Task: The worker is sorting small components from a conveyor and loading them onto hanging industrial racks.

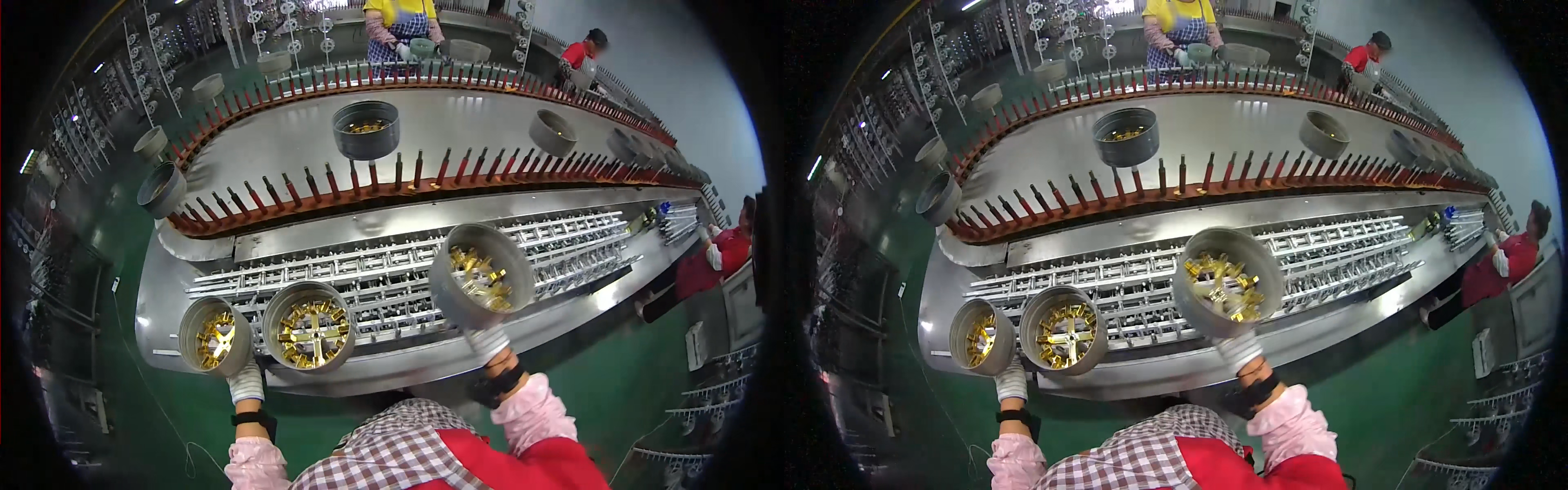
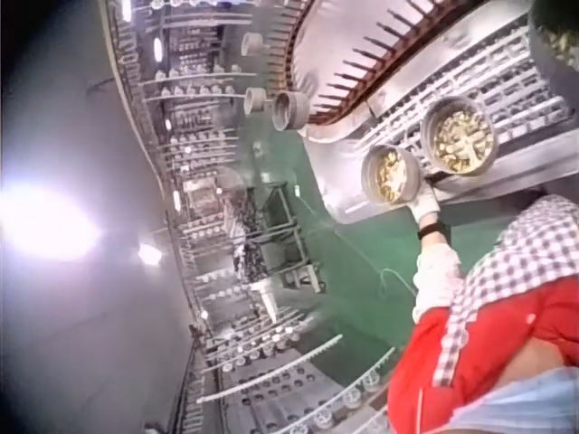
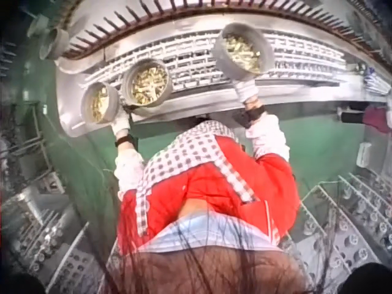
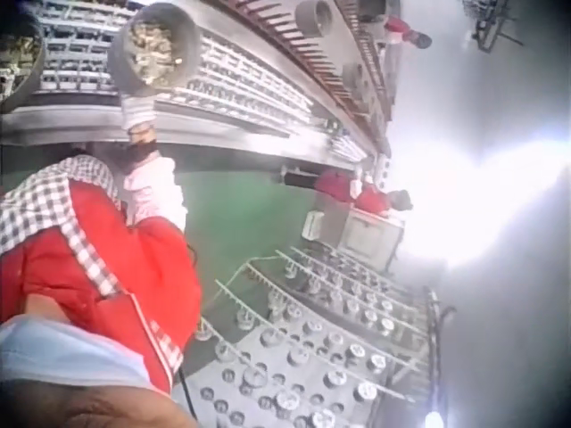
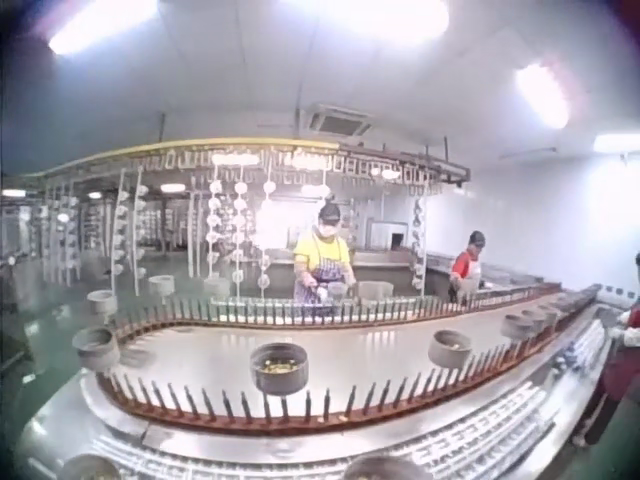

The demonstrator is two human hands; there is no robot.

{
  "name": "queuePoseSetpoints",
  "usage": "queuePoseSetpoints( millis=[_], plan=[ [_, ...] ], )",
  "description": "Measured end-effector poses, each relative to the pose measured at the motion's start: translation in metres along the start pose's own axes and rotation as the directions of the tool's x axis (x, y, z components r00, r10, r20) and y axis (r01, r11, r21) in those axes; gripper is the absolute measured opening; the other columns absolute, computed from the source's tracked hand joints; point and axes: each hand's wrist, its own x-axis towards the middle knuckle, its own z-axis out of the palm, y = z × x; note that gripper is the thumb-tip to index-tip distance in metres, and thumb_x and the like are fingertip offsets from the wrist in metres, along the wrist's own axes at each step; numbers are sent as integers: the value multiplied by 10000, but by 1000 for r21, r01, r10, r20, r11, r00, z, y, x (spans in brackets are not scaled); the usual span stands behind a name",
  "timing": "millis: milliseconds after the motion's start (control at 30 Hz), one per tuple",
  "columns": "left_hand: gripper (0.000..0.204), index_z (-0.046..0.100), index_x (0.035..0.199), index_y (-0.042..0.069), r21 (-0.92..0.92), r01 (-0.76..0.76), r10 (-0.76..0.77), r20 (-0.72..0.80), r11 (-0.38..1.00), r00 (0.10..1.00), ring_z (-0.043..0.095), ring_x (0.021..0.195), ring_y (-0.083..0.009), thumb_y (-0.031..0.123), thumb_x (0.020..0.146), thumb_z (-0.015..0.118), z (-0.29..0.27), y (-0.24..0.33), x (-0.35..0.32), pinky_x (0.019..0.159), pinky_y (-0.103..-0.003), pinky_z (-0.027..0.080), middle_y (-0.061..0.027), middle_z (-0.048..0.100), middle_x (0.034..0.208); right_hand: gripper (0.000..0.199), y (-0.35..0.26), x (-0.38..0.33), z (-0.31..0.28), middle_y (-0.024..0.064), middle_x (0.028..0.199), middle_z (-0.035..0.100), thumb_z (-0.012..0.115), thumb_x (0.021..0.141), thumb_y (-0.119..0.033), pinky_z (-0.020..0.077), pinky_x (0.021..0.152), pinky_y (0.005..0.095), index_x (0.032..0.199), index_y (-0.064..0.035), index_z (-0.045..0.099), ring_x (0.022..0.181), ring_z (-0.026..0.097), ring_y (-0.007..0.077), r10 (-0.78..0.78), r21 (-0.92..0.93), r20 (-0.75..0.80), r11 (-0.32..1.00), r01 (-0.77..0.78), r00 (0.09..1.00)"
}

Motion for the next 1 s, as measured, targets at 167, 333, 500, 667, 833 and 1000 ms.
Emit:
queuePoseSetpoints(
  millis=[167, 333, 500, 667, 833, 1000],
  plan=[
    [275, 542, 990, 12, -784, 138, 22, 189, 605, 982, 558, 903, -282, 116, 819, 353, -169, -57, 45, 812, -396, 434, -131, 584, 1003, 410, -4, -35, 14, 79, 1296, 356, 361, 897, -222, 361, 941, 332, 1272, -65, 313, 1134, 402, 171, 186, 312, 277, 910, -272, 943],
    [234, 588, 910, 32, -764, 118, 171, 287, 634, 943, 581, 886, -279, 97, 775, 409, -181, -78, 38, 779, -374, 458, -151, 603, 949, 388, -47, -16, 7, 42, 1286, 380, 332, 887, -203, 297, 974, 359, 1265, -122, 354, 1128, 405, 203, 185, 39, 399, 975, -218, 898],
    [224, 617, 888, 81, -787, 149, 0, 186, 599, 983, 576, 886, -279, 115, 762, 434, -206, -91, 37, 786, -402, 437, -160, 604, 943, 366, -59, 0, 22, 91, 1169, 491, 397, 828, -200, 342, 905, 445, 1170, -85, 458, 1043, 480, 240, 302, 295, 188, 890, -347, 935],
    [255, 598, 930, 58, -769, 170, 152, 327, 616, 933, 550, 945, -284, 138, 783, 406, -184, -80, 46, 819, -400, 418, -139, 587, 1008, 359, -57, -7, 26, 98, 1158, 496, 419, 815, -184, 346, 905, 421, 1156, -79, 465, 1046, 478, 236, 211, 212, 255, 940, -268, 943],
    [316, 513, 1061, 41, -941, 200, 80, 229, 273, 970, 516, 924, -365, 101, 762, 431, -198, -74, 40, 828, -433, 380, -190, 559, 988, 353, -50, -17, 15, 105, 1147, 501, 441, 802, -167, 350, 905, 398, 1141, -73, 472, 1048, 476, 233, 203, 95, 228, 969, -230, 952],
    [430, 357, 1174, -51, -701, 118, -473, 586, -703, 658, 421, 1006, -255, 110, 808, 518, -287, -44, -8, 907, -337, 318, -179, 439, 1109, 348, -43, -22, 31, 112, 1136, 506, 462, 788, -151, 353, 905, 374, 1126, -67, 480, 1050, 474, 229, 131, 7, 281, 990, -139, 951]
  ],
)
